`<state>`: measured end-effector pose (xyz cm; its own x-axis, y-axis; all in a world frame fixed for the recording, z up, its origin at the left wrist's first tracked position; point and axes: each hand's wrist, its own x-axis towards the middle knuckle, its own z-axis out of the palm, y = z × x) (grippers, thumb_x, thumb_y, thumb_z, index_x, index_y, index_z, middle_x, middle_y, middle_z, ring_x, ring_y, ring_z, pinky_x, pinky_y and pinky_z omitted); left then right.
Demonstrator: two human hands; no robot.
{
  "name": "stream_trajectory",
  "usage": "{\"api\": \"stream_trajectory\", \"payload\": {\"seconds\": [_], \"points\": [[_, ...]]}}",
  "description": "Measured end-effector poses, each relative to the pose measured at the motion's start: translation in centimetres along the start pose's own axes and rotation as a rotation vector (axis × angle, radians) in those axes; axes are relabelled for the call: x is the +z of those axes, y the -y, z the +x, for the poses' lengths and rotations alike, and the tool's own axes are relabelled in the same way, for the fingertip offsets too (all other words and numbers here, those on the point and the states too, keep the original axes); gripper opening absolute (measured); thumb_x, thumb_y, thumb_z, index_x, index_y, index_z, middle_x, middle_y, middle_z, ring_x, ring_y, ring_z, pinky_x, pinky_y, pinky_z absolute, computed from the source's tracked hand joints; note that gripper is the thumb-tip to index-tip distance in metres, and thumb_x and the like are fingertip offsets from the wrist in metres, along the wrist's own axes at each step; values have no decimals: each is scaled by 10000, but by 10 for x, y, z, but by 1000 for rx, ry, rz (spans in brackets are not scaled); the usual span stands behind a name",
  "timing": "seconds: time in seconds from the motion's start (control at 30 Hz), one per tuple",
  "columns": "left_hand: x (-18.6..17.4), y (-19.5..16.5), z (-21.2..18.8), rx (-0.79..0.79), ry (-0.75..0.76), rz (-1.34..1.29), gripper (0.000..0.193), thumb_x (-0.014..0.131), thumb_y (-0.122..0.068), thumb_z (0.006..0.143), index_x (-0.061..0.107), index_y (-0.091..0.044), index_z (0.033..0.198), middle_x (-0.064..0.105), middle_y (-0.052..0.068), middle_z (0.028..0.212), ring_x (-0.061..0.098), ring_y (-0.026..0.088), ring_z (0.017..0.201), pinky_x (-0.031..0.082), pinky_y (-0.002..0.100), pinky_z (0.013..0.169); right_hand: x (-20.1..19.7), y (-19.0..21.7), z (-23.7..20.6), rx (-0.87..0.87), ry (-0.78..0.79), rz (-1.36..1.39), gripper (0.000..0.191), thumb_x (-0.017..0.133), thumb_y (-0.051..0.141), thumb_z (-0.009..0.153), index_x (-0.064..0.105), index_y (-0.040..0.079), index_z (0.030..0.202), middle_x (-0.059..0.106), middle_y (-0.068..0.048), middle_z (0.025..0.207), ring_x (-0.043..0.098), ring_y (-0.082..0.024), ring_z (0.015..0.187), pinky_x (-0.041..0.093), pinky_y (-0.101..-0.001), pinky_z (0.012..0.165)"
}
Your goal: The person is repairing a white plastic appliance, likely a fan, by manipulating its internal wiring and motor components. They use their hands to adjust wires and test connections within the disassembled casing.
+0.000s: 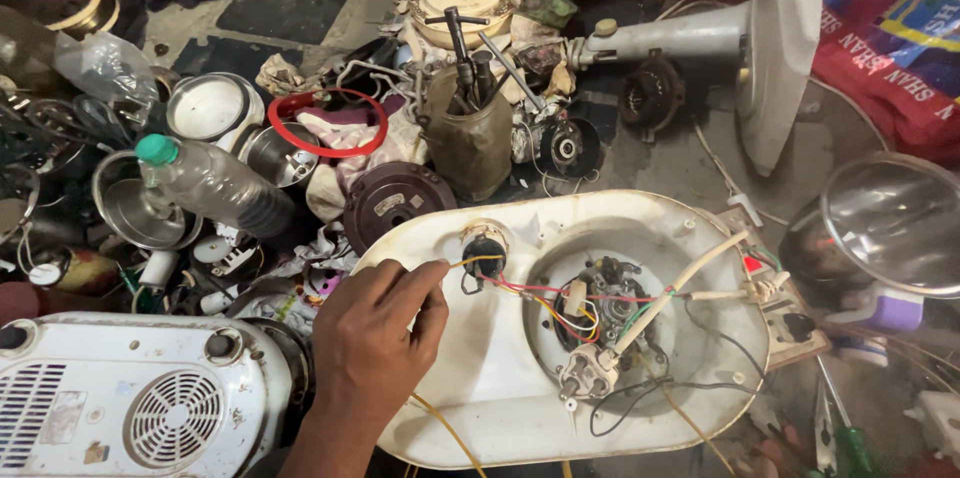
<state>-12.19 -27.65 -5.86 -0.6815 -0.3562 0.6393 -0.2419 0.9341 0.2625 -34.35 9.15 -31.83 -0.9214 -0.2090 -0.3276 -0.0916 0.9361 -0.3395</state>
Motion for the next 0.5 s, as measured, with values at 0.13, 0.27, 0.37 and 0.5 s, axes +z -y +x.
{"api": "stream_trajectory", "payload": {"seconds": [0.13, 0.27, 0.37, 0.5], "points": [[3, 1, -2, -55, -51, -80, 198, 746, -33, 853, 745, -78, 1046, 595, 54, 727, 593, 211, 622, 480, 368, 599, 1, 0, 0, 18, -17, 13, 315, 645, 194, 908, 696, 158, 1217, 737, -83, 1002, 724, -158, 949, 531, -343, 866], [3, 0, -9, -217, -262, -221, 200, 612, -51, 994, 636, 3, 1184, 694, 132, 1001, 693, 208, 854, 549, 335, 728, 3, -2, -3, 16, -66, 38, 299, 658, 189, 900, 704, 153, 1193, 740, -87, 965, 735, -162, 910, 545, -336, 830], [-1, 3, -18, -444, -287, -371, 151, 570, -112, 1083, 586, 2, 1182, 654, 52, 864, 612, 158, 714, 512, 298, 670, 4, -3, -6, -20, -140, 95, 288, 668, 185, 893, 710, 150, 1176, 742, -90, 937, 743, -165, 881, 555, -332, 803], [-20, 7, -37, -948, -260, -1222, 139, 539, -157, 1081, 562, -33, 1141, 559, 62, 727, 539, 168, 614, 498, 317, 575, 0, 7, -18, -95, -312, 278, 273, 681, 180, 885, 718, 145, 1153, 745, -95, 899, 754, -168, 842, 569, -325, 767]]}}
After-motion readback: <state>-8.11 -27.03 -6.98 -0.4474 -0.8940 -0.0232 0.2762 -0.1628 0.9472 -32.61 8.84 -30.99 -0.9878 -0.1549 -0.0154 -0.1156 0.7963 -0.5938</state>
